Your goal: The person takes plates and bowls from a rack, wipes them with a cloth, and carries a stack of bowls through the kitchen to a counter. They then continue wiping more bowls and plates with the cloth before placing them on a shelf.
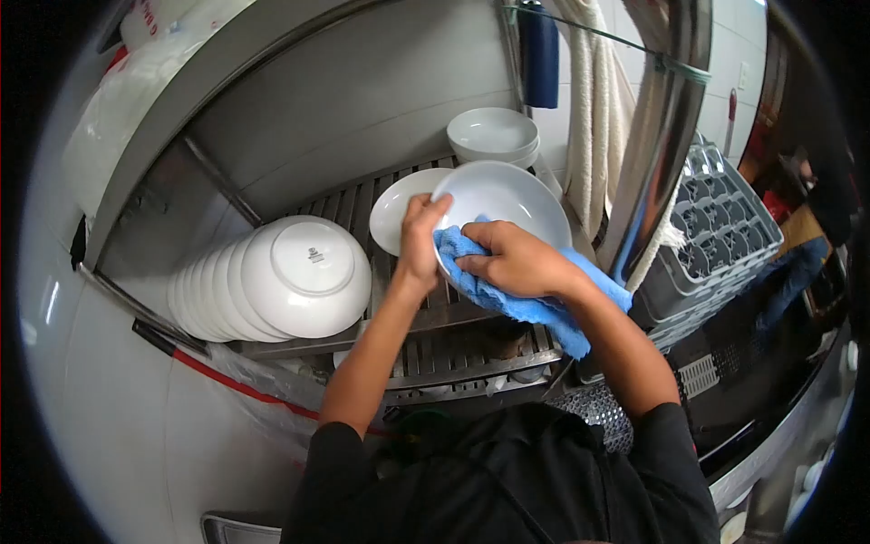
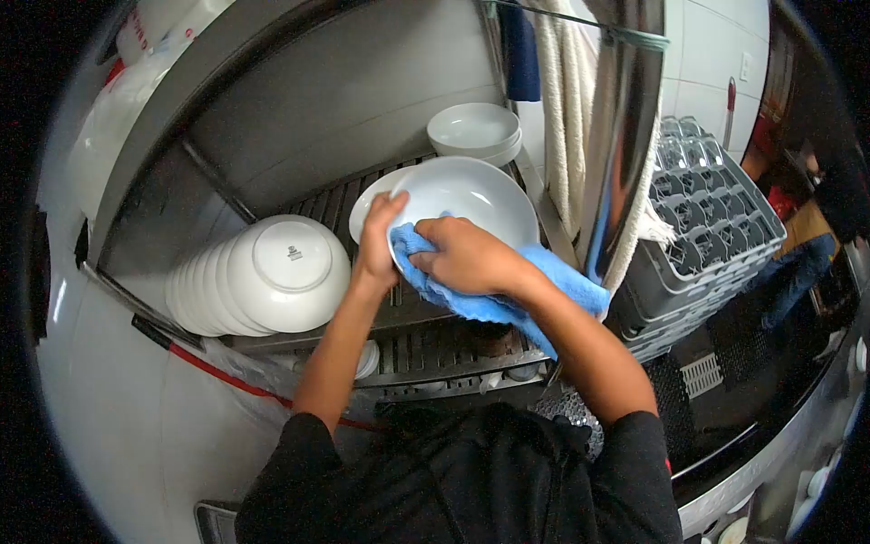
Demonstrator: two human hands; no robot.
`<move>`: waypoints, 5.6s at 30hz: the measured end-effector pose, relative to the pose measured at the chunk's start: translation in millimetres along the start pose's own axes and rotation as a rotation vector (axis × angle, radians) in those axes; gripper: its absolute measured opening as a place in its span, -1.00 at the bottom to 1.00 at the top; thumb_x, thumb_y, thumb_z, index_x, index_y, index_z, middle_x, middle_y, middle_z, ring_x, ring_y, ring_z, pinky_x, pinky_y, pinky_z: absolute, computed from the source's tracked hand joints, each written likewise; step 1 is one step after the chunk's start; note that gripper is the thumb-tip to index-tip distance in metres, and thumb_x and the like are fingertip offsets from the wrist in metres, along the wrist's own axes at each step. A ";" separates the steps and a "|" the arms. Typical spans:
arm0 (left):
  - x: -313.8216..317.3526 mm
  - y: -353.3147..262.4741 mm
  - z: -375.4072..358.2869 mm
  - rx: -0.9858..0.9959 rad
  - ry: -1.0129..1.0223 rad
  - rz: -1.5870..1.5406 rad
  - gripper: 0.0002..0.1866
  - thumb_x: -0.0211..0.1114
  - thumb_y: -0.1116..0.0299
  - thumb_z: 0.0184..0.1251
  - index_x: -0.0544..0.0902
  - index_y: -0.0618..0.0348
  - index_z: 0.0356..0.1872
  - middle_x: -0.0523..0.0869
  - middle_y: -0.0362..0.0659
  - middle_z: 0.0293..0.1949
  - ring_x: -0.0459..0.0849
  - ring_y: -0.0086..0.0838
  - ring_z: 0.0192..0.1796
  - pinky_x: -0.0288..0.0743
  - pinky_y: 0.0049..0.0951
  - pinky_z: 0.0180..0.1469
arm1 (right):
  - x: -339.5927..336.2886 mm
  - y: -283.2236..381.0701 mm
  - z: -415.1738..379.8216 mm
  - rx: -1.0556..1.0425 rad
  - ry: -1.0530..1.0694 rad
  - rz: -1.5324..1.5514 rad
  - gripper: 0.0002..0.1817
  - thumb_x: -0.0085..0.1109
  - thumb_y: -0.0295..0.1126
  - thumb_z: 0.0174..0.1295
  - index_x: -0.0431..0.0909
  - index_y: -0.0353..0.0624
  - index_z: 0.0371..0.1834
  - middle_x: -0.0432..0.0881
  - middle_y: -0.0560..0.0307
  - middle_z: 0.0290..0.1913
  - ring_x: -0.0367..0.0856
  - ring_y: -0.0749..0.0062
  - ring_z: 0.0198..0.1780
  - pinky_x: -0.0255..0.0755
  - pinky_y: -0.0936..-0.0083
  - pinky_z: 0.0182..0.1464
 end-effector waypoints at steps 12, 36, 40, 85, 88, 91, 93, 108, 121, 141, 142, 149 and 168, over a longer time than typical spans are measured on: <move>28.5 7.3 207.1 -0.132 -0.374 0.118 -0.13 0.17 0.15 0.09 -0.03 0.27 0.38 0.37 0.19 0.20 0.57 0.02 0.06 0.61 0.03 -0.17 | -41.9 48.1 -165.6 0.310 -0.499 0.512 -0.80 0.27 -0.50 0.17 0.58 -0.29 -0.14 0.65 0.24 -0.32 0.54 0.68 -0.27 0.44 0.63 -0.18; 19.5 46.6 261.8 -0.111 -0.304 1.121 -0.44 0.15 -0.05 0.28 0.69 0.33 -0.06 0.73 0.16 -0.08 0.76 -0.05 -0.12 0.69 -0.27 -0.11 | -31.0 8.6 -187.6 0.449 -0.657 0.572 -0.78 0.23 -0.51 0.23 0.56 -0.30 -0.07 0.64 0.28 -0.27 0.53 0.70 -0.27 0.43 0.66 -0.17; 15.6 38.9 210.4 0.204 -0.168 1.372 -0.22 0.16 -0.34 0.22 0.69 0.39 -0.18 0.70 0.27 -0.14 0.68 0.09 -0.01 0.53 -0.02 0.05 | -23.4 2.6 -170.3 0.420 -0.794 0.762 -0.74 0.21 -0.51 0.27 0.52 -0.28 0.02 0.65 0.25 -0.21 0.56 0.68 -0.25 0.45 0.66 -0.15; 35.1 -58.9 -95.8 1.056 0.672 1.338 -0.46 0.48 -0.10 -0.11 0.67 0.17 -0.27 0.61 -0.14 -0.18 0.57 -0.38 0.04 0.35 -0.22 0.20 | 8.5 -0.8 -85.4 0.598 -0.620 1.376 -0.42 0.13 -0.39 -0.11 0.46 -0.39 0.08 0.62 -0.08 -0.15 0.63 0.16 -0.16 0.53 0.33 0.01; 5.5 -39.6 -89.5 0.681 -0.154 0.687 -0.12 0.47 -0.12 0.07 0.33 0.25 0.29 0.52 0.02 0.12 0.48 -0.23 0.23 0.28 -0.20 0.34 | -3.8 -10.3 -98.8 0.551 -0.601 1.331 -0.40 0.10 -0.39 -0.13 0.45 -0.47 0.07 0.62 -0.17 -0.15 0.64 0.10 -0.18 0.58 0.23 -0.02; -12.0 -20.6 -82.0 -0.161 0.062 -0.202 -0.29 0.12 -0.06 0.46 0.25 0.34 0.35 0.54 0.04 0.16 0.54 -0.28 0.22 0.39 -0.24 0.27 | -7.9 -40.7 -114.9 0.601 -0.554 1.162 -0.41 0.16 -0.35 -0.08 0.47 -0.46 0.08 0.64 -0.13 -0.11 0.64 0.17 -0.15 0.50 0.36 0.10; -10.3 -13.1 -87.1 -0.188 0.010 -0.340 -0.34 0.03 -0.06 0.50 0.32 0.36 0.32 0.56 0.04 0.14 0.57 -0.28 0.18 0.44 -0.28 0.23 | -10.4 -29.7 -106.4 0.575 -0.572 0.950 -0.45 0.18 -0.12 0.21 0.51 -0.43 0.07 0.65 -0.05 -0.08 0.61 0.29 -0.11 0.40 0.46 0.17; 2.6 12.2 -110.9 0.216 -0.024 0.202 -0.58 0.10 0.02 0.52 0.52 0.26 -0.07 0.57 -0.22 -0.22 0.46 -0.60 -0.19 0.37 -0.54 -0.09 | 62.0 14.2 -35.0 -0.232 -0.477 -0.149 -0.59 0.21 -0.57 -0.09 0.38 -0.31 -0.10 0.45 -0.25 -0.20 0.47 -0.29 -0.12 0.37 0.01 -0.07; -19.4 12.2 -110.0 -0.141 0.150 -0.028 -0.61 0.07 0.05 0.54 0.54 0.24 -0.12 0.57 -0.25 -0.25 0.49 -0.63 -0.21 0.38 -0.56 -0.13 | 44.2 5.9 -34.5 0.031 -0.385 -0.440 -0.79 0.16 -0.54 0.00 0.46 -0.35 -0.27 0.54 -0.27 -0.23 0.57 -0.22 -0.24 0.46 0.00 -0.13; -61.5 41.3 -50.2 -0.208 -0.267 -0.136 -0.35 0.10 -0.01 0.49 0.34 0.44 0.27 0.55 0.07 0.14 0.55 -0.31 0.18 0.39 -0.31 0.25 | -260.9 -37.5 -188.7 0.268 -0.917 -1.503 -0.51 0.26 -0.15 0.29 0.57 -0.14 0.22 0.70 -0.09 -0.06 0.70 0.21 -0.08 0.49 0.37 0.02; -63.9 47.1 -46.9 -0.183 -0.287 -0.163 -0.35 0.12 -0.01 0.48 0.34 0.45 0.27 0.55 0.07 0.14 0.55 -0.31 0.17 0.40 -0.32 0.23 | -237.3 -8.8 -173.9 0.472 -1.024 -0.781 -0.58 0.24 -0.20 0.31 0.61 -0.26 0.13 0.69 0.02 -0.18 0.62 0.43 -0.15 0.41 0.56 -0.02; -87.5 54.9 -16.1 -0.181 -0.412 0.437 -0.56 0.16 0.21 0.35 0.62 0.52 -0.09 0.72 0.14 -0.22 0.69 -0.26 -0.16 0.48 -0.28 -0.09 | -55.3 17.7 1.8 -0.262 -0.343 -0.462 -0.75 0.25 -0.46 0.10 0.65 -0.28 -0.13 0.68 -0.17 -0.16 0.64 -0.11 -0.08 0.49 0.15 0.01; -90.1 67.6 -4.5 -0.039 -0.371 1.076 -0.53 0.17 0.09 0.34 0.66 0.45 -0.17 0.70 0.27 -0.17 0.68 0.13 -0.04 0.49 -0.05 0.09 | -63.3 -168.3 177.1 0.222 -0.219 -0.906 -0.62 0.25 -0.23 0.04 0.68 -0.18 -0.09 0.68 -0.27 -0.13 0.64 -0.14 -0.02 0.51 0.11 0.06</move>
Point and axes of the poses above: each hand's wrist, its own z-axis towards the middle knuckle, its own x-axis out of the palm, y = z × x, the point moved 1 cm from there along z, towards the middle knuckle
